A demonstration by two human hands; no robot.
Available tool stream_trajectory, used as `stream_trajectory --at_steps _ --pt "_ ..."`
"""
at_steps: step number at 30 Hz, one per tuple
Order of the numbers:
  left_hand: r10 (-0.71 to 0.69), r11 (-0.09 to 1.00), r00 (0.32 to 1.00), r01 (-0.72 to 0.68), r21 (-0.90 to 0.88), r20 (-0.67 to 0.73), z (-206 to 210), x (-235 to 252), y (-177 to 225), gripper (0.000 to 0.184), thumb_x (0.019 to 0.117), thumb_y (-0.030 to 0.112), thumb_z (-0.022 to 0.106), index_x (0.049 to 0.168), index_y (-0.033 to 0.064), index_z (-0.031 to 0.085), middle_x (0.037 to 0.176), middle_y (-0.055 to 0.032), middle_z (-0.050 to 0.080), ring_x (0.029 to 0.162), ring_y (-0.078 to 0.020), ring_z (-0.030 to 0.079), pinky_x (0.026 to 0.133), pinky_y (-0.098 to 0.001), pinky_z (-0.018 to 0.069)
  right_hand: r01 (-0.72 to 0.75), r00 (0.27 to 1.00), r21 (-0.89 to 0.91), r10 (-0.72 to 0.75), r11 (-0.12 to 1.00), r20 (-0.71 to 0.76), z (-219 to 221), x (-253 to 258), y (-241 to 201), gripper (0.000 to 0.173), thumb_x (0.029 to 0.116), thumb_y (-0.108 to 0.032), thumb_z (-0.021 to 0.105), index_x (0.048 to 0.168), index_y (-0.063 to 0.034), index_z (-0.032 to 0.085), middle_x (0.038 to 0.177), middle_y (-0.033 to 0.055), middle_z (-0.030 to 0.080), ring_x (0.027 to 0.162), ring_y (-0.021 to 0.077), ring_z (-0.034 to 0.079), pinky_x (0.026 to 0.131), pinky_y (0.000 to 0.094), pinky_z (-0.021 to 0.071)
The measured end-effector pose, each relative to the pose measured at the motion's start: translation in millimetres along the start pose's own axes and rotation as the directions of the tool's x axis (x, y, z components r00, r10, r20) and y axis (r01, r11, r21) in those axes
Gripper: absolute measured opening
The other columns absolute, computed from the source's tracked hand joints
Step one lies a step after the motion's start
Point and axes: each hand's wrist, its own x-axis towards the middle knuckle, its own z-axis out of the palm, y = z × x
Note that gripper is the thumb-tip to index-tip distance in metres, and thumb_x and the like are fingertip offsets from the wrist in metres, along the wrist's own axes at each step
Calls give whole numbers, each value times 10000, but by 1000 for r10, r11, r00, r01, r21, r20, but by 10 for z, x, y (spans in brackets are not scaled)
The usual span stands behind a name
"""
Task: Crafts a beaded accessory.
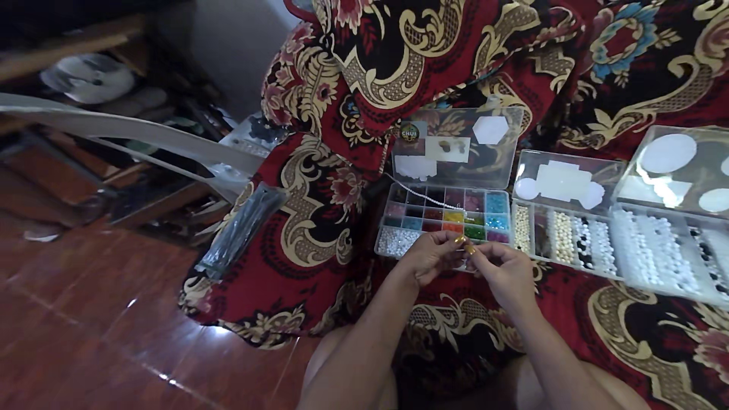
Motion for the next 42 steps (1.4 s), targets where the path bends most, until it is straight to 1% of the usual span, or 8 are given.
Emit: stream_trajectory --at_steps 22,29,31,42 --pt "-12 1000 1000 12 -10 -12 23 9 14 144 1063 62 498 1029 52 637 919 -13 722 792 -104 710 773 -271 598 -21 1000 -22 21 1000 9 -22 13 -15 86 875 -94 691 833 -57 756 669 -44 706 567 -9 654 543 155 561" --pt "3 1000 1000 -3 19 -2 22 10 23 141 1057 46 500 1034 50 639 929 -9 723 798 -99 709 777 -269 596 -15 1000 -38 15 999 -4 -21 17 -16 85 873 -95 694 829 -56 756 663 -45 704 557 -9 649 535 158 560" --pt "16 999 1000 -16 35 1 19 10 21 145 1055 43 499 1033 46 642 930 -6 722 803 -101 707 780 -277 596 -12 1000 -49 12 999 4 -25 15 -14 90 880 -102 689 843 -57 757 676 -45 707 572 -9 655 549 163 567" --pt "20 1000 1000 -19 25 -14 31 -2 37 133 1043 25 522 1012 46 650 904 -5 723 803 -95 710 789 -269 596 -29 999 -43 30 999 21 -26 20 -37 93 910 -66 688 897 -28 772 700 -28 724 586 -3 667 558 155 568"
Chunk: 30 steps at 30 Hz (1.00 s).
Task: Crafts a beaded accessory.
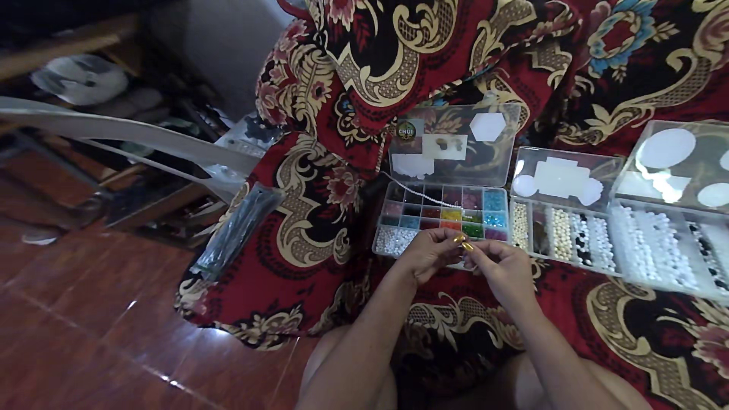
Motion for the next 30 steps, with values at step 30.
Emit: stream_trajectory --at_steps 30 --pt "376 911 925 -359 201 -54 30 19 -60 62 949 -15 631 947 -16 692 988 -33 703 848 -72 678 784 -251 585 -44 999 65 43 997 16 34 -2 1 161 955 -50 659 1057 20 761 811 19 764 628 39 700 613 191 606"
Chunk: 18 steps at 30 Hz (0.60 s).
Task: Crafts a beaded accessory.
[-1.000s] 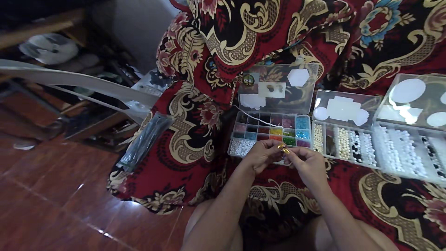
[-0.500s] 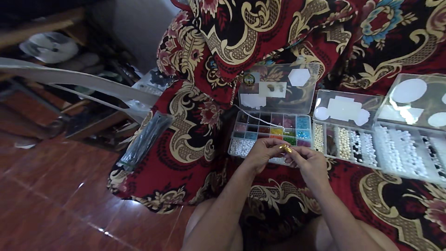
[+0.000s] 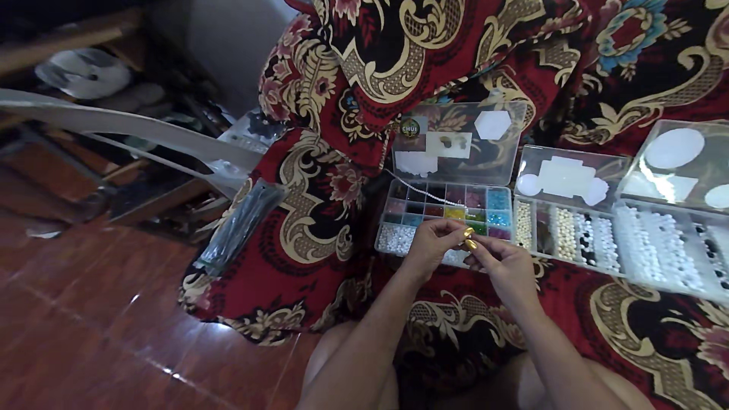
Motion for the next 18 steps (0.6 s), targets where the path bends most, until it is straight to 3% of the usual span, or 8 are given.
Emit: stream_trajectory --at_steps 3,6,13,18 --pt "138 987 990 -137 88 -3 -24 27 -59 67 922 8 660 909 -12 723 1074 -53 684 962 -68 648 850 -233 554 28 999 25 -29 999 14 -4 1 16 224 1013 -97 565 1107 29 725 894 29 762 641 64 716 613 217 629" --pt "171 977 985 -166 132 -24 -26 25 -68 53 906 28 695 896 -13 727 1118 -76 666 1020 -77 645 871 -231 560 15 1000 48 -16 999 22 -9 9 17 230 1023 -98 549 1125 31 710 921 35 755 642 74 713 606 222 627" --pt "145 976 988 -136 170 -43 -30 12 3 64 925 23 659 880 -5 694 1070 -49 649 973 -49 625 841 -209 541 -5 1000 56 3 998 27 -6 11 14 163 966 -49 619 1054 12 742 872 25 762 644 64 710 608 209 618" --pt "111 955 992 -90 284 -58 -133 3 119 75 944 46 675 933 -20 709 1048 -52 669 951 -46 633 853 -217 538 23 999 -10 -23 1000 26 -24 24 35 119 935 -55 655 987 -16 755 758 -19 734 604 22 675 587 177 587"
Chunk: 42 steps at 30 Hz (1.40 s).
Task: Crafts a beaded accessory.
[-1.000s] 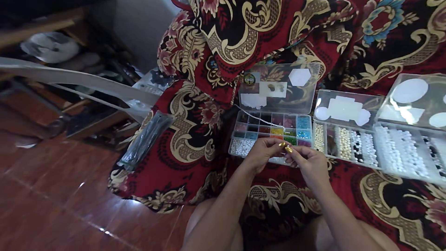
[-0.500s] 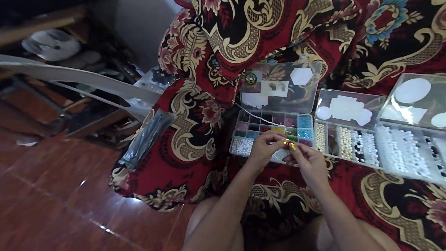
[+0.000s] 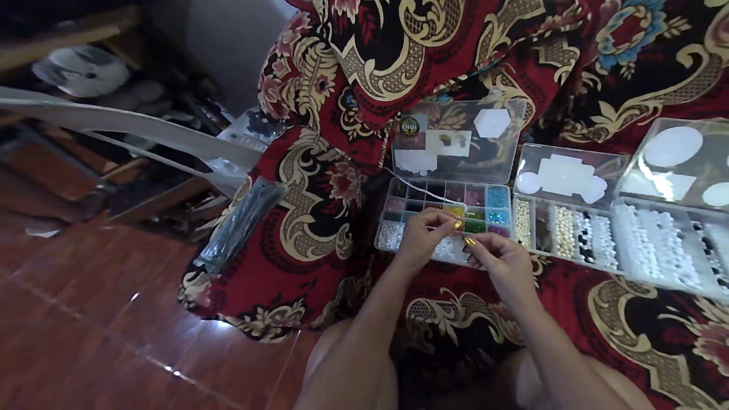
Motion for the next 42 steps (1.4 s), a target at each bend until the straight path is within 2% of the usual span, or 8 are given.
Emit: stream_trajectory --at_steps 4,9,20,31,34,37,40,42 --pt "-40 872 998 57 486 -45 -223 20 23 182 975 190 684 1055 41 752 1069 -101 702 964 -175 659 892 -364 527 -1 1000 -32 0 999 -31 -20 19 4 119 944 -61 641 983 -9 741 762 -14 731 612 24 680 595 181 593" --pt "-312 520 950 174 836 -4 -230 46 107 229 1021 205 616 1172 104 756 1256 -167 674 1246 -333 590 1091 -531 410 42 994 -1 -42 999 -102 -91 66 3 123 959 -46 620 1005 12 718 762 -11 726 631 30 689 610 182 599" --pt "-365 289 931 111 951 2 -34 89 58 246 1013 145 604 1214 80 730 1306 -194 637 1294 -368 537 1079 -545 376 169 972 50 -159 984 -171 -134 98 47 132 947 -20 625 1026 15 724 946 8 755 729 23 704 636 168 600" --pt "-388 266 921 81 960 30 29 90 46 251 1015 127 585 1216 57 717 1304 -208 630 1268 -377 558 1064 -561 388 190 976 99 -178 977 -126 -112 78 72 119 927 -7 632 998 8 726 816 -33 731 672 12 677 648 161 586" --pt "-368 353 929 114 929 26 1 84 71 276 1036 153 546 1238 30 689 1294 -207 634 1265 -368 565 1070 -552 392 169 980 89 -157 982 -124 -103 75 71 114 920 -16 640 987 1 731 796 -41 723 656 1 663 629 156 575" --pt "-270 635 963 166 754 15 -61 42 77 264 1012 160 586 1194 -5 680 1181 -174 687 1105 -286 662 1001 -458 496 154 983 74 -146 985 -110 -85 73 70 111 918 -28 649 984 4 732 777 -44 711 635 -6 652 608 153 569" --pt "-204 930 978 182 320 34 -78 19 3 190 961 86 669 1116 -24 667 1036 -102 698 912 -129 690 872 -296 568 131 987 69 -124 989 -101 -59 61 55 107 911 -34 658 973 -1 739 748 -46 703 607 -14 633 583 144 551" --pt "-247 966 966 252 -56 72 -35 1 26 138 965 0 630 1098 -32 644 971 -49 690 850 -86 681 802 -250 572 118 989 58 -112 991 -96 -41 44 30 102 906 -38 660 964 -11 739 729 -61 691 593 -32 615 571 130 536"
